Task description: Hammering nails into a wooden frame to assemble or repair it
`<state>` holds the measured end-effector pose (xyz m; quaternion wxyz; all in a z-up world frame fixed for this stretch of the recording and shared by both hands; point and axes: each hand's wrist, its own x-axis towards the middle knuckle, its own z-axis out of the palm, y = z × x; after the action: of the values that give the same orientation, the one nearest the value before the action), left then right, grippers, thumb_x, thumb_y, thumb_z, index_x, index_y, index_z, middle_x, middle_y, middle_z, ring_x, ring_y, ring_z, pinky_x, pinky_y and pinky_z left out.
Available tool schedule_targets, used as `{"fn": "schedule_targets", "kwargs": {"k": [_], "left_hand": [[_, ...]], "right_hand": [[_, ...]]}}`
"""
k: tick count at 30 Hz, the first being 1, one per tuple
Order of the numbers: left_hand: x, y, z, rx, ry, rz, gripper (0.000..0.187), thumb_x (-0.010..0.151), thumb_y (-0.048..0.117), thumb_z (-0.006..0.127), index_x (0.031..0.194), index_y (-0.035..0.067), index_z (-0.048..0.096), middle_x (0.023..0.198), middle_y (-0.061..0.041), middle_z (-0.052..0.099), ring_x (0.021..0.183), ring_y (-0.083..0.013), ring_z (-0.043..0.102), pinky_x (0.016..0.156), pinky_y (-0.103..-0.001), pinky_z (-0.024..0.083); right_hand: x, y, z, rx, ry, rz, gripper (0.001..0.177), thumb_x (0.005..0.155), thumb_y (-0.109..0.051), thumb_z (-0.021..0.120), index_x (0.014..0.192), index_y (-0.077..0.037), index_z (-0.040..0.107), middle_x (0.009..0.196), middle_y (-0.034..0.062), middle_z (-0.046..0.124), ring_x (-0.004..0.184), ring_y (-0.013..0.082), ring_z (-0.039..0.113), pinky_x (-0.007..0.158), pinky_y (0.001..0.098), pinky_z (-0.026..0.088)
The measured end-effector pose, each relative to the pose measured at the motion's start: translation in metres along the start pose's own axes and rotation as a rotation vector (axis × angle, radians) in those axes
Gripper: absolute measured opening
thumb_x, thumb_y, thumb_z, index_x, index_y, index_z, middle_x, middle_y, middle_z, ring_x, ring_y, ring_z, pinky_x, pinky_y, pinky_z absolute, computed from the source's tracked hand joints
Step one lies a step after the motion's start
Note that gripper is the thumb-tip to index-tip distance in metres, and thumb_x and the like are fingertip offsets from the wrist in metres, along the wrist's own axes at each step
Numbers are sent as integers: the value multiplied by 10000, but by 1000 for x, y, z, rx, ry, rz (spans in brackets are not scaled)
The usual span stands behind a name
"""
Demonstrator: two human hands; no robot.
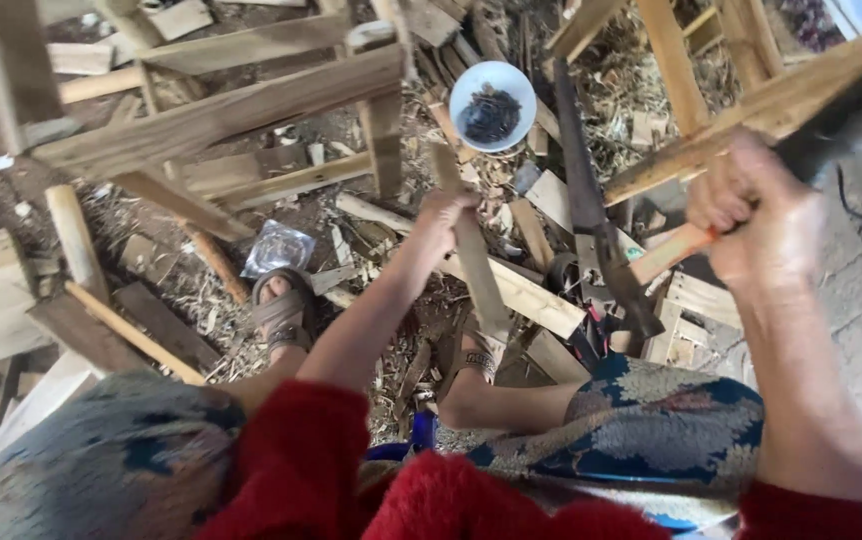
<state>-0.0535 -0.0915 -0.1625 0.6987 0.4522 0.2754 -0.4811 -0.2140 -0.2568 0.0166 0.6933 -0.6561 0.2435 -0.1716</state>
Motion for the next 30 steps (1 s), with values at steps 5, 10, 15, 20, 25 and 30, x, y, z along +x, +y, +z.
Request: {"fn": "schedule_targets", "kwargs": {"k": [5,10,15,20,25,30], "left_hand": [[23,24,27,357,-129,514,1044,579,810,107,1243,117,516,1293,-168,567,1294,-270,429,1137,-480,188],[37,42,50,326,-324,483,934,747,243,644,1458,285,39,1402,-206,344,609,-117,526,484,-235,514],[0,23,34,252,-731,453,1010,797,-123,567,1464,347,-27,1349,-412,265,613,-177,553,507,-258,535],[-15,6,15,302,-1086,606,737,982,68,572,1477,381,126,1278,-300,506,728,-214,593,588,-272,565],[-61,11,6,342,-1096,569,727,964,180,558,1503,250,76,1076,-194,607,668,-184,621,588,-282,587],[-93,20,-7,274,-1198,575,647,979,203,532,1498,183,147,880,-141,594,574,-170,547,583,-276,510]], "right_hand": [[-9,-6,-19,-17,124,-66,428,924,-217,467,541,-210,277,472,-75,190,421,72,162,483,247,169],[-5,4,-33,-22,120,-28,458,906,-355,544,539,-221,306,461,-89,220,417,64,188,474,234,197],[3,6,-23,17,30,-13,446,906,-332,508,544,-205,279,462,-74,209,415,69,168,470,234,161],[7,4,-13,-24,35,-30,511,939,-335,464,502,-182,248,471,-32,174,446,103,175,520,269,158],[8,-7,16,11,-38,-74,444,939,-303,483,559,-199,278,463,-60,198,411,85,172,481,246,172],[8,-10,36,-31,-107,-71,484,903,-391,517,515,-202,297,442,-63,201,390,93,191,456,243,196]]}}
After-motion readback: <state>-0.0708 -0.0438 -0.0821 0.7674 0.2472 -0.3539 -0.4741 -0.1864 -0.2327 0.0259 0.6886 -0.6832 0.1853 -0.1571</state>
